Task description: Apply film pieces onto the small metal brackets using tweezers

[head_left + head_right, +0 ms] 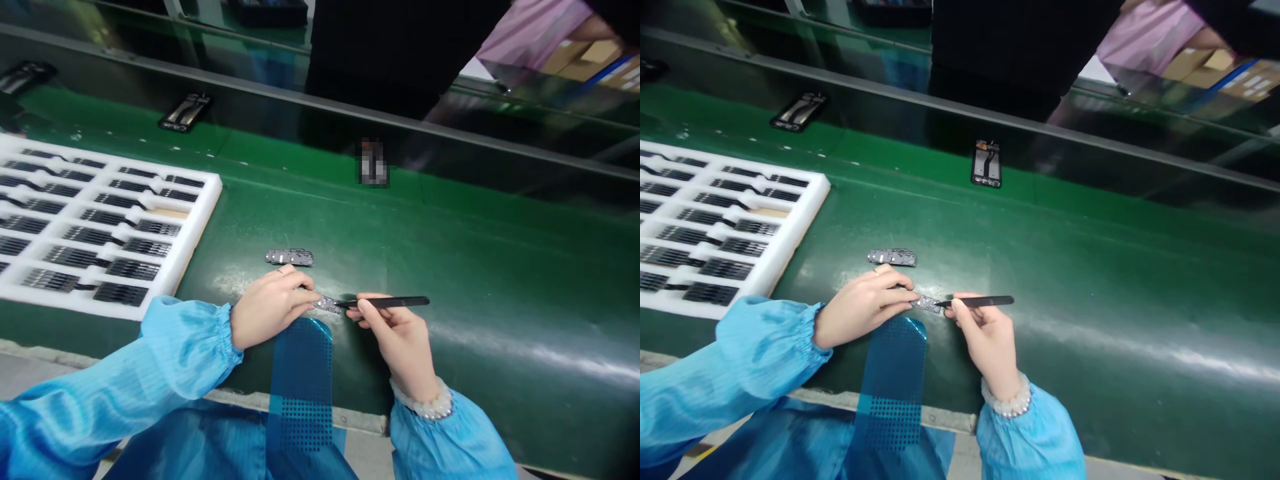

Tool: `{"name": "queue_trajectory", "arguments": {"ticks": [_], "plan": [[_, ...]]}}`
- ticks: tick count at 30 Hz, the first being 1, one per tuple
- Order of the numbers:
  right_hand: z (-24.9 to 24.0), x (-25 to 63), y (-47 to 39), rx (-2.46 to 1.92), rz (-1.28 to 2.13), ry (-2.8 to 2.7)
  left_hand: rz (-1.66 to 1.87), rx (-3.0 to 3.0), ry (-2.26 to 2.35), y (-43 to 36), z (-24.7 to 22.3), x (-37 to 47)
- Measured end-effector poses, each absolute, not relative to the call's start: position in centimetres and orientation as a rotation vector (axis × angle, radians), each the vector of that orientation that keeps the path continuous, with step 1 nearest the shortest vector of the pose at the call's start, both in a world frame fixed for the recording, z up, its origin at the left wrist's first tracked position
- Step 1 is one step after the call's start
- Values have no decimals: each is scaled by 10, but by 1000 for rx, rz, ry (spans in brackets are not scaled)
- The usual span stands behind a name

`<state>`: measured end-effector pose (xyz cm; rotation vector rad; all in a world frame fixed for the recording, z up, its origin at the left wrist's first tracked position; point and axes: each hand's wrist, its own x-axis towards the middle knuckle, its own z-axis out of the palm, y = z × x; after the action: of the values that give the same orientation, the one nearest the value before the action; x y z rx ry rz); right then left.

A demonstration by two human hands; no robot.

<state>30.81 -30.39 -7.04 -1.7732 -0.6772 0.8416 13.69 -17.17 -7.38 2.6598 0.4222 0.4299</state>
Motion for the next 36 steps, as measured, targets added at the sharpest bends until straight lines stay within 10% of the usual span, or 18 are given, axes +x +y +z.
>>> {"name": "queue_trajectory", "arguments": {"ticks": [36], "plan": [[-72, 306, -302, -1786, 788, -737, 400, 2659, 426, -173, -73, 136]]}}
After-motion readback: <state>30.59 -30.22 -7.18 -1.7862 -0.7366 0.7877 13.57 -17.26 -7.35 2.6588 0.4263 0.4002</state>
